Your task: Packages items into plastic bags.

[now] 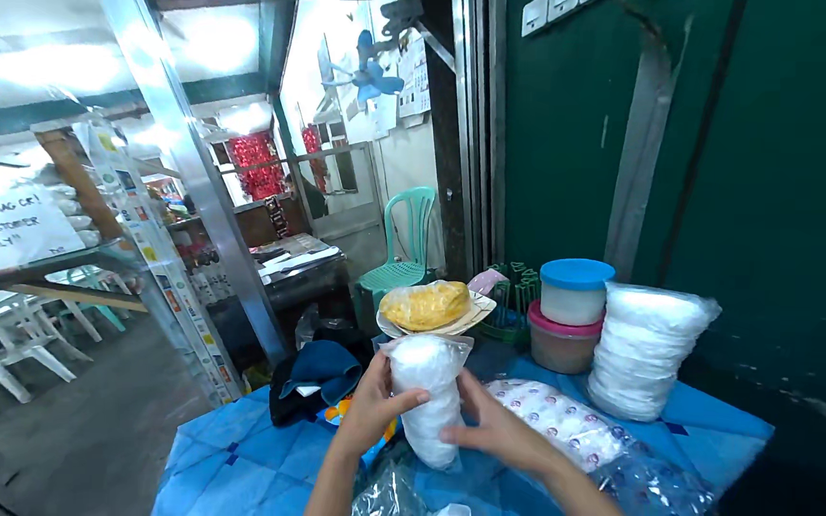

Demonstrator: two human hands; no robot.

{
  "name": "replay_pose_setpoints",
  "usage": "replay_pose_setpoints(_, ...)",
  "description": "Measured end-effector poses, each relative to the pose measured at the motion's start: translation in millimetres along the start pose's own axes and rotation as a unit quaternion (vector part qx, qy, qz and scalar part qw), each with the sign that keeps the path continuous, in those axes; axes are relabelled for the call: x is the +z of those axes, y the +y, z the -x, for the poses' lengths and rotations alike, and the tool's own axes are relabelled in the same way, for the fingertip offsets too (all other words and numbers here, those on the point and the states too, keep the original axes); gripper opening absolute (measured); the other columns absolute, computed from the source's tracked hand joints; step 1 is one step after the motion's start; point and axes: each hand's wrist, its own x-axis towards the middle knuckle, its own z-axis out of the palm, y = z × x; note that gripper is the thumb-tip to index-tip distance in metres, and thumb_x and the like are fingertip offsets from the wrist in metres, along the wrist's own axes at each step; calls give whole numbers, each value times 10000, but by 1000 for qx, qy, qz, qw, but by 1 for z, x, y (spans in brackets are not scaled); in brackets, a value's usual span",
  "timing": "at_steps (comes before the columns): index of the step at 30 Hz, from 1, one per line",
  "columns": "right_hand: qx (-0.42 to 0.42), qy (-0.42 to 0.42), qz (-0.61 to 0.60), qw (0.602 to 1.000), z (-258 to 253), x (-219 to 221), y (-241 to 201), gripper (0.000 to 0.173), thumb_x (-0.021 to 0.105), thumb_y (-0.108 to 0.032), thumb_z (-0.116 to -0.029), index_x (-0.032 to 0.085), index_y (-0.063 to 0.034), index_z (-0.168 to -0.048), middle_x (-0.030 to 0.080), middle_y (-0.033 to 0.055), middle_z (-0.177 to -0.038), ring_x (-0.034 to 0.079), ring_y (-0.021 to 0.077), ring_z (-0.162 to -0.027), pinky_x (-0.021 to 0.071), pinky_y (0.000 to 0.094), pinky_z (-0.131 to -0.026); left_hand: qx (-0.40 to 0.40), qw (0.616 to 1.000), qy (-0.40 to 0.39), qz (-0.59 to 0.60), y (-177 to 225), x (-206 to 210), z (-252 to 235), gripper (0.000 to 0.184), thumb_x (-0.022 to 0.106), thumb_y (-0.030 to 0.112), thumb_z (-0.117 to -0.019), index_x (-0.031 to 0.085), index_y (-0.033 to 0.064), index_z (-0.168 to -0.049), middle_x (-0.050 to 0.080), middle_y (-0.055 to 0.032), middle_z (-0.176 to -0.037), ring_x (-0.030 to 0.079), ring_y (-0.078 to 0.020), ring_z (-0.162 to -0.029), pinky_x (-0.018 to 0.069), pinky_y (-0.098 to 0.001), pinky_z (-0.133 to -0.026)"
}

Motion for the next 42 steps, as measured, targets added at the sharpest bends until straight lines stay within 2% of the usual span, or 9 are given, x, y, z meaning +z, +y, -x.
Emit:
replay_pose_setpoints(7,12,168,121,978,12,52,18,1009,849,-413,-748,377,0,-1539,487,209,-1475,494,262,-1358,420,408,-1139,-17,951,277,-140,-12,63,14,943,837,483,-766,401,45,-1478,612,-156,-1302,626,-198,-1181,539,-405,-1007)
replay_pose_setpoints(10,6,124,109,986,16,33,15,1041,778,-594,-772,370,-48,-1557,481,180,-1499,494,237,-1366,442,415,-1121,-14,958,257,-128,-8,63,18,1031,865,485,-743,319,122,-1539,563,-126,-1394,604,-201,-1231,544,-416,-1020)
replay_pose_setpoints(12,-40,135,50,989,16,14,6,894,597,-639,-907,371,-77,-1565,488,145,-1513,493,232,-1372,453,452,-1105,21,965,238,-107,4,53,18,1108,852,459,-760,207,171,-1614,440,-106,-1540,516,-217,-1343,500,-447,-1068)
replay_pose_setpoints(16,-130,182,34,974,-6,0,-50,652,299,-558,-1064,388,-142,-1557,457,57,-1552,468,168,-1393,439,457,-1106,117,949,244,-163,46,43,8,687,478,517,-1035,289,155,-1587,348,-59,-1616,400,-186,-1443,414,-436,-1131)
replay_pose_setpoints(19,-133,158,69,976,-22,20,-71,569,223,-433,-1106,424,-114,-1532,516,86,-1497,520,188,-1341,454,475,-1089,116,945,200,-230,47,51,-7,523,268,452,-1104,574,149,-1401,537,-56,-1455,537,-205,-1296,476,-462,-1044)
replay_pose_setpoints(24,-114,252,74,958,-25,62,-45,548,257,-472,-1106,520,-84,-1390,642,71,-1250,639,109,-1114,547,381,-947,120,933,248,-232,15,67,-14,447,309,419,-1107,645,184,-1285,635,-21,-1195,615,-154,-1059,529,-389,-879)
replay_pose_setpoints(30,-167,305,95,933,-33,69,-34,498,287,-351,-1117,561,19,-1307,662,96,-1160,634,74,-1101,523,292,-974,172,922,285,-199,5,69,-22,376,364,260,-1097,686,77,-1160,651,-56,-1077,610,-144,-1058,509,-332,-943)
replay_pose_setpoints(38,-103,179,152,966,0,28,-60,563,378,-383,-1084,390,-36,-1527,487,170,-1462,489,229,-1356,437,431,-1116,85,945,195,-247,27,50,-24,408,350,335,-1110,631,101,-1290,633,-100,-1225,599,-193,-1165,493,-423,-1009)
replay_pose_setpoints(42,-165,106,157,968,76,29,-65,333,554,-261,-1011,538,-114,-1310,637,7,-1179,628,112,-1092,559,359,-927,51,951,137,-271,43,46,-15,478,412,395,-1086,515,129,-1470,501,-154,-1465,485,-270,-1354,424,-491,-1105)
